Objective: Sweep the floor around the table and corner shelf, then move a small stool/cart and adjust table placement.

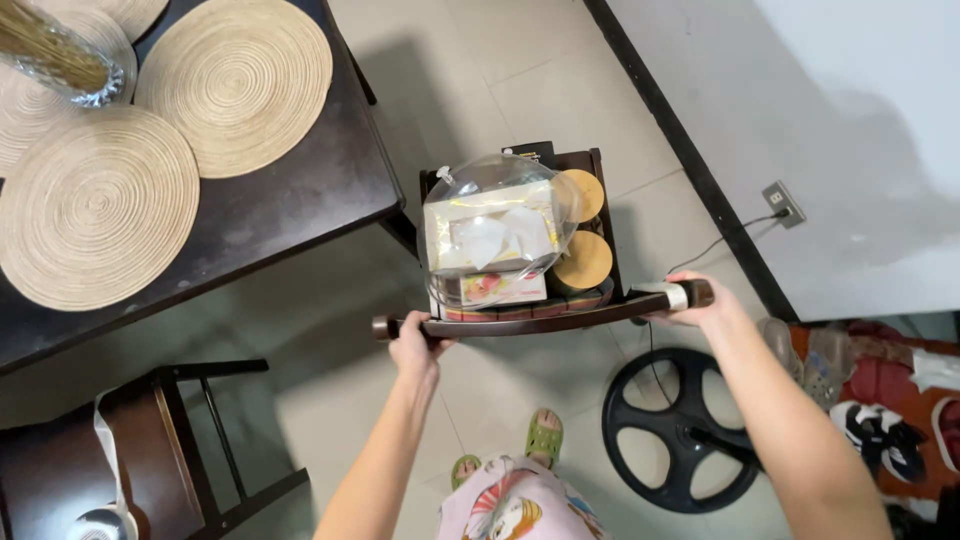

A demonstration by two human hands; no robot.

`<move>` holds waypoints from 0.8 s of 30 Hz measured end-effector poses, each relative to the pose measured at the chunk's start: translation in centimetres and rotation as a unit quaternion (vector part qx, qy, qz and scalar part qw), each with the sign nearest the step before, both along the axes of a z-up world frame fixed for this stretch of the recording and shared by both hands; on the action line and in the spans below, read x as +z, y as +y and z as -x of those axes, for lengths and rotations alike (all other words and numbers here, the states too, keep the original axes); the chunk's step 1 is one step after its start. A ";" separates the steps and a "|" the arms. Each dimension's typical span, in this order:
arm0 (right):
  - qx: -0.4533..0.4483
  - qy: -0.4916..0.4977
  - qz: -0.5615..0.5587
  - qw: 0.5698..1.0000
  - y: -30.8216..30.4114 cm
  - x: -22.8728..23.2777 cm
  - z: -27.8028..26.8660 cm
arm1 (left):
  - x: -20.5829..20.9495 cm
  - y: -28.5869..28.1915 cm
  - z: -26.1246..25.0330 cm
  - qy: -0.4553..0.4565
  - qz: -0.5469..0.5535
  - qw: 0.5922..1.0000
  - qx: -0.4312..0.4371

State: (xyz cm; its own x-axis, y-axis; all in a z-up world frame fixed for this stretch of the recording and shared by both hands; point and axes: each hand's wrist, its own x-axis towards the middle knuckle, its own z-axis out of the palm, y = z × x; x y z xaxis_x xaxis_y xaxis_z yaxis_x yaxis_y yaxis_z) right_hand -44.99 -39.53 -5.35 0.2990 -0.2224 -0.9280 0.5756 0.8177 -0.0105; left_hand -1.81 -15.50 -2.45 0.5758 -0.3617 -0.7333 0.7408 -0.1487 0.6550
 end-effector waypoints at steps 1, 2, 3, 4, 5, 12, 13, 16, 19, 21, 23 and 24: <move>0.002 -0.001 0.001 1.000 -1.5 0.2 0.2 | 0.0 -0.9 0.7 -0.001 0.001 1.000 0.002; 0.010 0.012 0.008 1.000 -2.9 0.4 0.4 | 0.0 -1.7 1.4 0.003 -0.004 1.000 0.015; 0.020 0.027 0.015 0.999 -4.2 0.6 0.7 | -0.1 -2.4 2.2 0.008 -0.010 1.000 0.028; 0.022 0.028 0.015 0.999 -5.0 0.2 1.1 | -0.1 -2.9 3.0 0.009 -0.010 0.999 0.030; 0.032 0.030 0.021 0.999 -6.3 0.0 1.3 | 0.0 -3.9 3.8 0.012 -0.016 0.999 0.041; 0.038 0.047 0.038 0.997 -12.0 0.9 0.8 | -1.6 -7.2 5.3 0.018 -0.012 0.998 0.062; 0.040 0.048 0.038 0.997 -12.4 0.9 0.7 | -2.0 -7.3 5.0 0.020 -0.013 0.998 0.064; 0.025 0.049 0.049 0.997 -12.7 0.7 0.9 | -1.9 -6.8 4.1 0.057 0.039 0.997 0.016; -0.007 0.019 0.116 0.993 -11.6 -0.3 1.3 | 1.6 -5.6 3.2 0.140 0.081 0.981 -0.111; -0.031 0.006 0.157 0.987 -10.4 -0.4 1.1 | 5.0 -4.9 3.4 0.105 0.033 0.940 -0.323; -0.079 0.009 0.129 0.989 -9.5 -1.4 0.5 | 7.2 -5.1 4.1 -0.060 -0.002 0.898 -0.436; -0.125 0.013 0.099 0.987 -8.8 -2.0 0.4 | 8.2 -5.0 4.7 -0.221 -0.037 0.817 -0.530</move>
State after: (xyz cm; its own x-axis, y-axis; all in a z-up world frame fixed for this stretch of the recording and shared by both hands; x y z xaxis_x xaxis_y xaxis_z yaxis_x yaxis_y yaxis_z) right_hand -45.41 -48.38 -7.32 0.1883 -0.4636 -0.8658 0.7569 0.6303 -0.1729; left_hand -6.50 -20.46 5.76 0.1819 -0.7935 -0.5808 -0.1381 -0.6054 0.7838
